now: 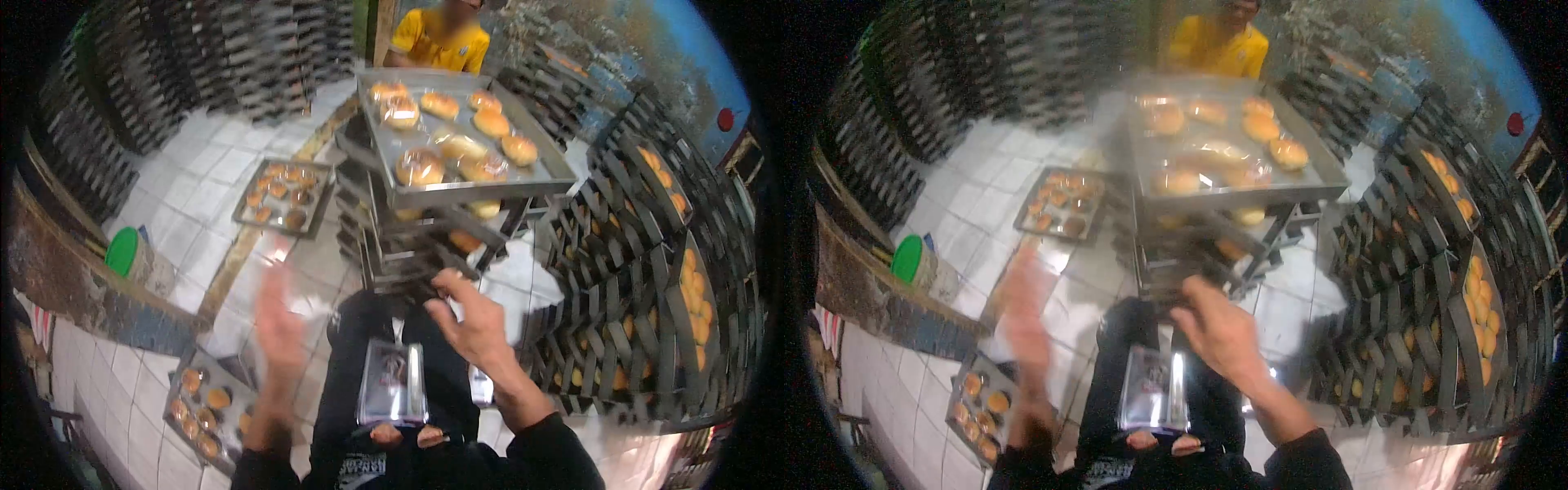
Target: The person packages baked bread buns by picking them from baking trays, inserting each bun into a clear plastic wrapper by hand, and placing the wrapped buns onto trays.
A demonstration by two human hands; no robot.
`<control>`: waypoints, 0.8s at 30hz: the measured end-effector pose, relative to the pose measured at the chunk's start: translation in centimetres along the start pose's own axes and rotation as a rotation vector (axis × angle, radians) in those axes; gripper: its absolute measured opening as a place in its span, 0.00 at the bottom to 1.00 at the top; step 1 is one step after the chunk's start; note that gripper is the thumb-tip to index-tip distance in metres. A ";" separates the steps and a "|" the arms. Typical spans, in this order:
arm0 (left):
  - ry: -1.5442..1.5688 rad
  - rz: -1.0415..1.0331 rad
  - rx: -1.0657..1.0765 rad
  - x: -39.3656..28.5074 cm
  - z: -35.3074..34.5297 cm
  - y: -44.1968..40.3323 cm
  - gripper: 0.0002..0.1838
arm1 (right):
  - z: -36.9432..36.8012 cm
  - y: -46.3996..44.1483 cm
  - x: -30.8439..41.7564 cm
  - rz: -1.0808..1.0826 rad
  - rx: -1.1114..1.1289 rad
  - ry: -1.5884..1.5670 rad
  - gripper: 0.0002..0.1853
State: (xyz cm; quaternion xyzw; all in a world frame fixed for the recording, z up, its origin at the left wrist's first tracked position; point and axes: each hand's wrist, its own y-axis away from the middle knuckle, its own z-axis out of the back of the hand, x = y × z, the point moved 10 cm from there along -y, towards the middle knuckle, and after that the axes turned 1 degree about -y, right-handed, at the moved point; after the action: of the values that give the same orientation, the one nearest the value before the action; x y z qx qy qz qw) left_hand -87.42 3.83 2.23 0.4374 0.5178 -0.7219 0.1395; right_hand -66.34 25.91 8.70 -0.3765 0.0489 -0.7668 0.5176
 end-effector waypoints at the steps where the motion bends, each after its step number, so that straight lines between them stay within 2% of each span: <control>1: -0.089 -0.146 -0.117 -3.5 3.6 -2.4 0.36 | 0.0 1.0 0.4 0.080 0.012 -0.043 0.21; 2: -0.160 -0.295 -0.174 -7.9 5.8 -4.2 0.36 | 0.6 1.2 0.4 0.169 0.009 -0.088 0.19; 4: -0.287 -0.606 -0.172 -17.7 7.4 -6.7 0.36 | 9.2 0.4 2.7 0.270 -0.199 0.020 0.18; 6: -0.335 -0.884 0.005 -25.6 5.2 -7.6 0.35 | 16.5 -0.8 6.4 0.420 -0.281 0.149 0.18; 8: -0.319 -1.079 0.203 -30.4 1.9 -7.0 0.35 | 18.5 -1.6 11.2 0.639 -0.179 0.243 0.18; 10: -0.297 -1.113 0.315 -32.0 -0.3 -6.7 0.34 | 17.1 -1.9 14.3 0.770 -0.042 0.261 0.18; 12: -0.301 -1.119 0.361 -32.5 -1.4 -6.6 0.34 | 15.8 -1.8 15.1 0.813 0.011 0.264 0.18; 24: -0.309 -1.093 0.393 -33.4 -2.0 -5.8 0.32 | 15.1 -1.3 15.5 0.830 0.063 0.233 0.19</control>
State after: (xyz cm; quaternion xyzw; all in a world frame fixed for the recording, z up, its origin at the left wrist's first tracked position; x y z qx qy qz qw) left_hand -70.90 -0.38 31.61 0.0156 0.4981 -0.8265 -0.2617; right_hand -60.61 18.39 28.18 -0.2196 0.2308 -0.5323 0.7843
